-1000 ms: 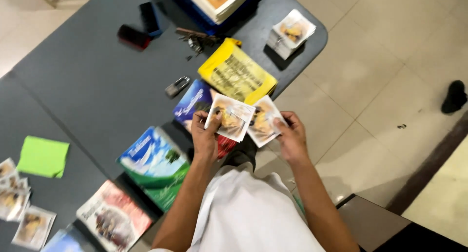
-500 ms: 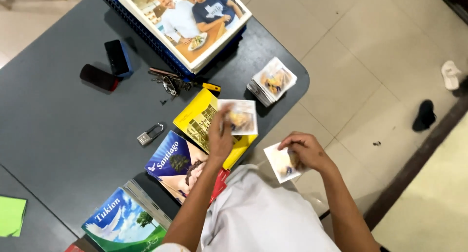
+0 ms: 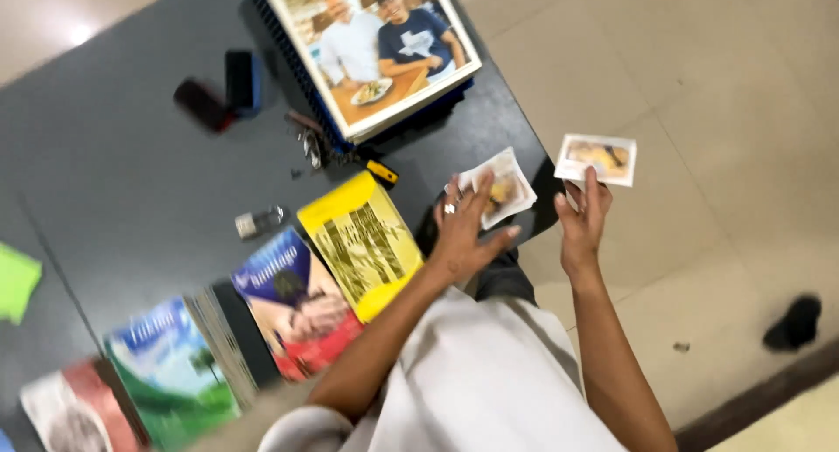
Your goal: Sorting and organizing a stack of small printed cards on a table alongside various magazines.
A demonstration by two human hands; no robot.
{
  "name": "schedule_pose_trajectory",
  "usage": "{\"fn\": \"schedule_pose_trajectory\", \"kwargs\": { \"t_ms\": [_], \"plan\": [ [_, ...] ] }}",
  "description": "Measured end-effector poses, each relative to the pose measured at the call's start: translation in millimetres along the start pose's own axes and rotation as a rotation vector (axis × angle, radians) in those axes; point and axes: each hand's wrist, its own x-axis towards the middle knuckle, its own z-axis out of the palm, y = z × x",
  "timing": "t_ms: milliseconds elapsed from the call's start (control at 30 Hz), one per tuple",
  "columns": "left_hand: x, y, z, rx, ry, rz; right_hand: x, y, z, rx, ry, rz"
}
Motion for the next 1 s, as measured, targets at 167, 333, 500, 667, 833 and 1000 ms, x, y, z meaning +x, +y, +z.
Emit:
{"fn": "schedule_pose_trajectory", "kwargs": {
  "t_ms": [167, 333, 500, 667, 833, 1000],
  "plan": [
    [5, -14, 27, 0.353, 0.119, -0.222, 64, 50, 4, 0.059, -0.232, 0.057],
    [6, 7, 31, 0.24, 0.113, -0.452, 91, 46, 7, 0.055, -0.28, 0.105],
    [4, 12, 29, 0.068, 0.219, -0.415, 131, -14, -2, 0.065, -0.16, -0.08],
    [30, 14, 20, 0.265, 0.045, -0.559, 203, 48, -54, 0.066, -0.431, 0.263],
    [62, 52, 1, 0.596, -0.214, -0.63, 221, 75, -53, -0.039, -0.917, 0.344],
    [78, 41, 27, 0.6, -0.232, -0.643, 165, 4, -18, -0.82, -1.373, -0.124]
  ]
}}
